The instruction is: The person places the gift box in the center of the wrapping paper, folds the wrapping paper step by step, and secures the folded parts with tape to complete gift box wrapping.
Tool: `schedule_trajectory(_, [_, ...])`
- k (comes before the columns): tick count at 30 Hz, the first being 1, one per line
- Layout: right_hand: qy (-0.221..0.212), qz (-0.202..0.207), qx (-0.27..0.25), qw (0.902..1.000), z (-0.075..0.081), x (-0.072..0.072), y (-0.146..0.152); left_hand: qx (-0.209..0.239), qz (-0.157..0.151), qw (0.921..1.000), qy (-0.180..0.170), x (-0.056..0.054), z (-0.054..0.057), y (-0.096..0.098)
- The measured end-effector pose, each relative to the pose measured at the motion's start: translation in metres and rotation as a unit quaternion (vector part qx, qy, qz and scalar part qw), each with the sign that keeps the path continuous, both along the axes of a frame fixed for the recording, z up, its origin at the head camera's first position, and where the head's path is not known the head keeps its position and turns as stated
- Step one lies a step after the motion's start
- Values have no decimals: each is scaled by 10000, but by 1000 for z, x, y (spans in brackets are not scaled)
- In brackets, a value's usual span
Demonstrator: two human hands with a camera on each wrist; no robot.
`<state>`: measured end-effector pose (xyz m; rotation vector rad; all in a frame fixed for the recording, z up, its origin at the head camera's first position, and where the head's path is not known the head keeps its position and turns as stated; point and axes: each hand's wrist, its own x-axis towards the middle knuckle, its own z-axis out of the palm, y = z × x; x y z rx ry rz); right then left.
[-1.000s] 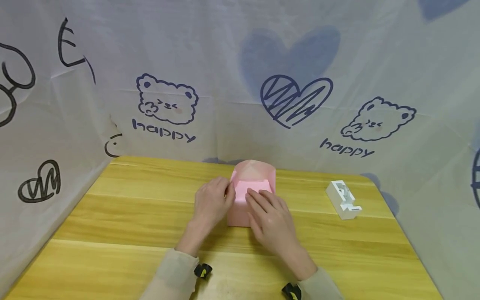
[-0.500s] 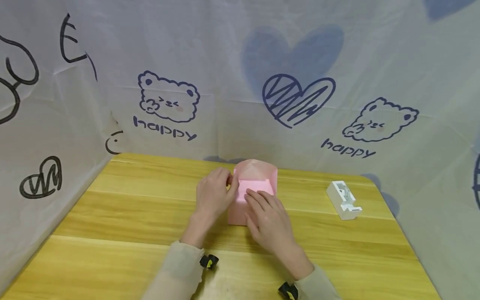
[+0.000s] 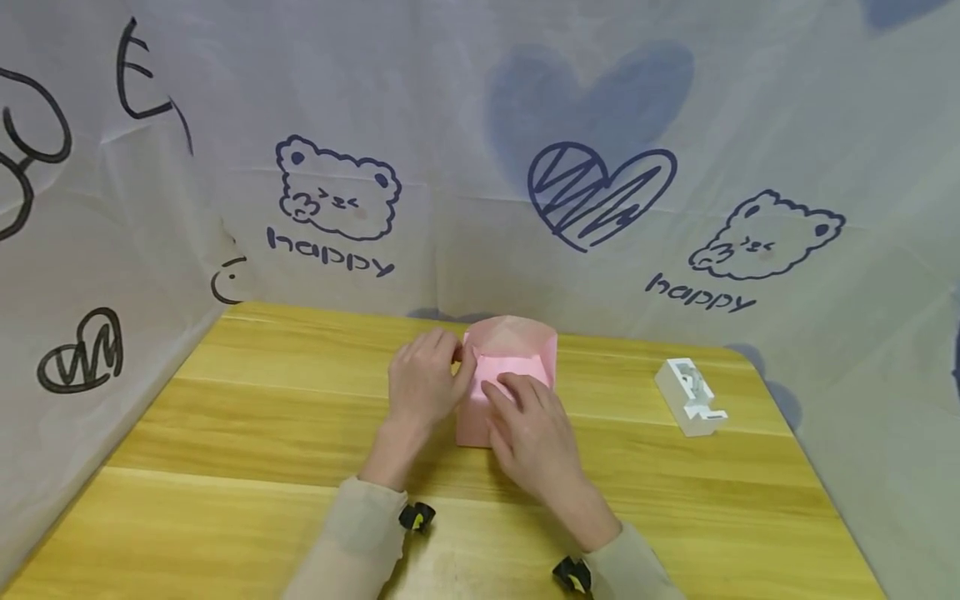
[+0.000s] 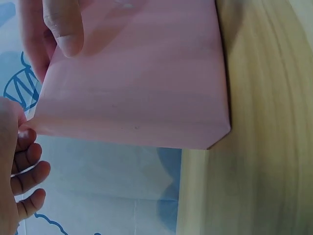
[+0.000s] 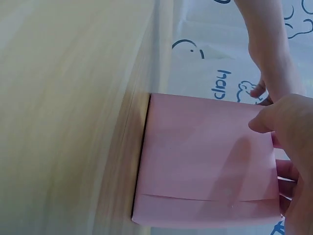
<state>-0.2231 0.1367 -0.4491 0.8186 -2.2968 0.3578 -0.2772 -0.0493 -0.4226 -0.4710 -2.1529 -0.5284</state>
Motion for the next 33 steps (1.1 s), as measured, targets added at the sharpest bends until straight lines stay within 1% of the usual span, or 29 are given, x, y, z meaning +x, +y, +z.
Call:
schedule_trajectory(5, [-15,-13,27,10000,-3,1,-1,83,123,9996,-235,-2,4,1])
schedule_trajectory(8, [14,17,4,10000,-4,1,-1,156,141,9994,-280,-4,7,3])
schedule_trajectory(13, [28,38,-70,10000,-4,2,-1,241,135,9996,-99,-9,9,5])
schedule_trajectory(18, [25,17,-12,10000,-3,1,-1,230,118,9996,70,-11,9,6])
schedule_trajectory(23, [62,-2,-9,10000,-4,1,-1,138,76,9999,30,-9,9,4])
schedule_trajectory(27, [18,-47,-23,10000,-5,0,0,-40,-18,9999,-112,-4,9,3])
schedule_trajectory(30, [-36,-36,-56,10000,-5,0,0,-213,-39,9995,-216,-1,8,2])
schedule_trajectory(33, [-62,8,-88,9999,-4,1,-1,-275,-31,9991,-309,1,7,0])
